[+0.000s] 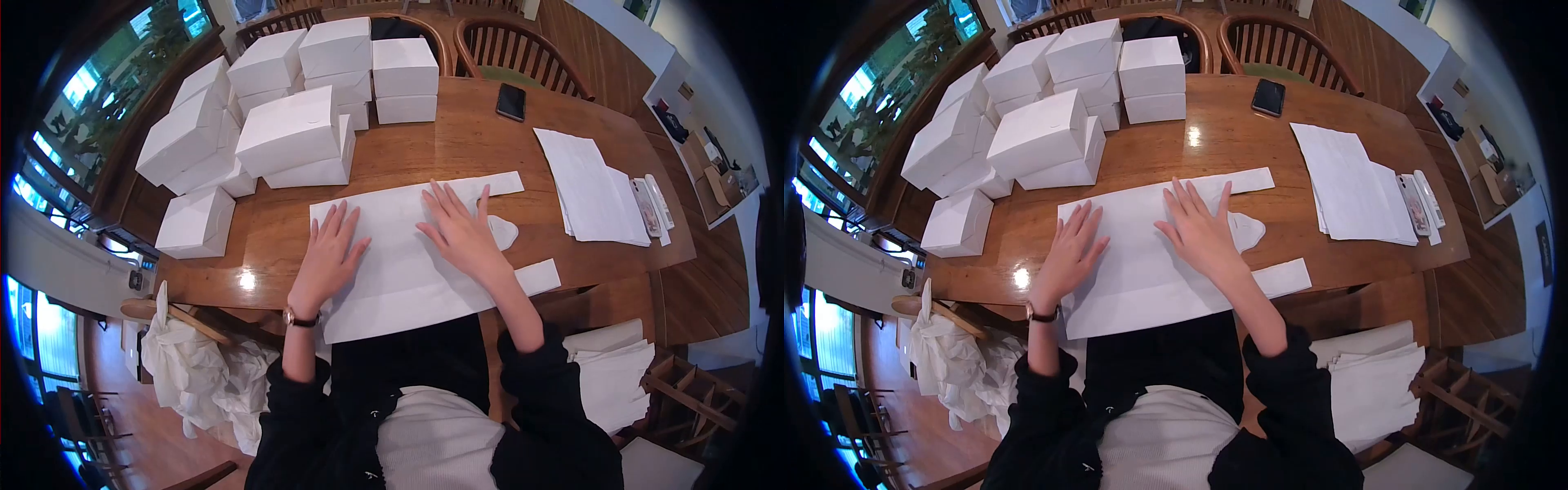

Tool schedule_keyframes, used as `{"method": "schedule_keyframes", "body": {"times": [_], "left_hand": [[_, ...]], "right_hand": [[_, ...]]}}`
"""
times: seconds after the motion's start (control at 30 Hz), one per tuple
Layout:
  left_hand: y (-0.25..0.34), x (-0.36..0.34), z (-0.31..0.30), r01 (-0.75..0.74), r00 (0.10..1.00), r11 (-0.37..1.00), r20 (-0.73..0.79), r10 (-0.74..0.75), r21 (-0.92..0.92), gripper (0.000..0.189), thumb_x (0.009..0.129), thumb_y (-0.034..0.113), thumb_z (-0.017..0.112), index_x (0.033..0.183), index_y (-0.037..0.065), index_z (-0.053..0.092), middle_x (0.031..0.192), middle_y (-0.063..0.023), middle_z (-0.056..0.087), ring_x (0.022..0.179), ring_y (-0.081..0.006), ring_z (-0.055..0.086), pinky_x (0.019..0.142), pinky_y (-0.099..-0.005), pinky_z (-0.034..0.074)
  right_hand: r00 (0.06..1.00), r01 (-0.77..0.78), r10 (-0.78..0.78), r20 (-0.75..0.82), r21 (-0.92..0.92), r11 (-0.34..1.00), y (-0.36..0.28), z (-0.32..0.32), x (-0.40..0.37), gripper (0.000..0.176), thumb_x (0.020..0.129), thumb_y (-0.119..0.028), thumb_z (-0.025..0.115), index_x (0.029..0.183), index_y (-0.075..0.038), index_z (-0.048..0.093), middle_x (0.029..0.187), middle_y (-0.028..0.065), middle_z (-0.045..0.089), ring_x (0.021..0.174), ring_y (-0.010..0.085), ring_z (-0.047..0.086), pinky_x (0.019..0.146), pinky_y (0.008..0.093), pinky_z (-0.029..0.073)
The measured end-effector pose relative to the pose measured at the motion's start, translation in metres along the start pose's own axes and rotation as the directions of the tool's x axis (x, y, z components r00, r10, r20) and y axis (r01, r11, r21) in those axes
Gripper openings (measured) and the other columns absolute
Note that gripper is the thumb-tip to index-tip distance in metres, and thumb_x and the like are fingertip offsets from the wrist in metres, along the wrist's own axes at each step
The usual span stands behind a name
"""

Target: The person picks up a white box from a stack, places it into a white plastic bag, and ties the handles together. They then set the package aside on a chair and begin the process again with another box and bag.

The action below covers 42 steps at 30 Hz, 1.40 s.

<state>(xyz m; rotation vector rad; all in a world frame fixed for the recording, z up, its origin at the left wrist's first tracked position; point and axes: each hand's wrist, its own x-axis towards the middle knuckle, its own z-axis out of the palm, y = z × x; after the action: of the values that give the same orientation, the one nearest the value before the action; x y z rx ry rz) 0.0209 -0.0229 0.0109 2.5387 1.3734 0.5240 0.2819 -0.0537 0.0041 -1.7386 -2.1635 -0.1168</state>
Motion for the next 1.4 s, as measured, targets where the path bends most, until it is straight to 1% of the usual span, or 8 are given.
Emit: {"method": "schedule_keyframes", "body": {"times": [0.2,0.37,0.67,0.9,1.0,1.2,1.23,1.4], "left_hand": [[-0.013,-0.004,0.013,0.059,0.995,0.997,0.083,-0.063,0.04,0.072,0.098,0.046,0.051,0.154,0.008,0.025,0.162,-0.0147,0.02,0.149,-0.032,0.017,0.12,-0.0508,0.013],[-0.014,-0.006,0.004,0.088,0.992,0.996,0.089,-0.09,0.024,0.074,0.096,0.049,0.053,0.153,0.009,0.029,0.161,-0.0127,0.024,0.149,-0.0302,0.021,0.12,-0.0501,0.013],[-0.013,0.005,0.005,0.074,0.997,0.995,-0.024,-0.072,0.074,0.069,0.095,0.049,0.055,0.145,0.004,0.042,0.151,-0.0126,0.041,0.133,-0.0324,0.041,0.116,-0.0523,0.022],[-0.017,0.0,0.01,0.141,0.988,0.981,-0.089,-0.13,0.134,0.077,0.095,0.053,0.052,0.146,-0.002,0.037,0.152,-0.0163,0.037,0.14,-0.0318,0.035,0.118,-0.0532,0.016],[-0.022,-0.001,0.011,0.159,0.986,0.975,-0.072,-0.15,0.152,0.082,0.095,0.056,0.051,0.148,-0.004,0.033,0.155,-0.0174,0.034,0.145,-0.0308,0.029,0.119,-0.0537,0.012],[-0.029,-0.005,0.01,0.235,0.969,0.954,-0.122,-0.215,0.185,0.083,0.095,0.058,0.049,0.148,-0.004,0.033,0.156,-0.0193,0.031,0.147,-0.0313,0.025,0.12,-0.054,0.008],[-0.031,-0.006,0.007,0.25,0.966,0.948,-0.114,-0.231,0.195,0.082,0.095,0.057,0.05,0.149,-0.002,0.032,0.157,-0.0184,0.03,0.147,-0.0318,0.025,0.12,-0.0535,0.007],[-0.04,-0.015,0.004,0.249,0.959,0.948,-0.186,-0.212,0.201,0.077,0.093,0.049,0.059,0.15,0.003,0.034,0.158,-0.0171,0.029,0.147,-0.0355,0.023,0.12,-0.0539,0.005]], "right_hand": [[0.985,-0.139,0.144,0.097,-0.057,0.989,0.029,0.012,-0.001,0.061,0.103,-0.051,0.031,0.149,-0.011,0.037,0.154,0.0017,0.04,0.143,0.0283,0.034,0.113,0.0693,-0.004],[0.916,-0.317,0.351,0.193,-0.183,0.93,0.058,-0.003,0.002,0.062,0.104,-0.05,0.027,0.154,-0.014,0.028,0.159,-0.0013,0.032,0.147,0.0275,0.027,0.114,0.0666,-0.008],[0.923,-0.316,0.37,0.105,-0.34,0.886,0.052,0.008,0.008,0.052,0.104,-0.052,0.022,0.15,-0.035,0.037,0.158,0.0049,0.033,0.14,0.0502,0.03,0.112,0.0693,-0.009],[0.843,-0.461,0.526,0.114,-0.352,0.815,0.104,0.0,0.005,0.056,0.105,-0.044,0.023,0.152,-0.017,0.034,0.157,0.0025,0.035,0.143,0.0293,0.036,0.113,0.0676,-0.009],[0.832,-0.489,0.551,0.067,-0.379,0.786,0.125,0.002,0.002,0.053,0.105,-0.041,0.026,0.15,-0.015,0.038,0.157,0.0031,0.036,0.143,0.0279,0.035,0.114,0.068,-0.005],[0.828,-0.559,0.56,0.01,0.097,0.824,0.139,-0.037,-0.012,0.03,0.1,-0.028,0.052,0.116,-0.012,0.071,0.124,0.0074,0.067,0.117,0.0254,0.062,0.116,0.0642,0.006],[0.805,-0.553,0.581,-0.12,0.205,0.808,0.137,-0.037,-0.02,0.021,0.095,-0.024,0.06,0.098,-0.009,0.076,0.099,0.005,0.074,0.095,0.0235,0.068,0.116,0.0596,0.012],[0.836,-0.452,0.524,-0.16,0.342,0.824,0.099,-0.065,-0.061,0.017,0.093,-0.021,0.065,0.085,-0.007,0.071,0.089,0.0035,0.069,0.086,0.0239,0.064,0.114,0.0532,0.021]]}}
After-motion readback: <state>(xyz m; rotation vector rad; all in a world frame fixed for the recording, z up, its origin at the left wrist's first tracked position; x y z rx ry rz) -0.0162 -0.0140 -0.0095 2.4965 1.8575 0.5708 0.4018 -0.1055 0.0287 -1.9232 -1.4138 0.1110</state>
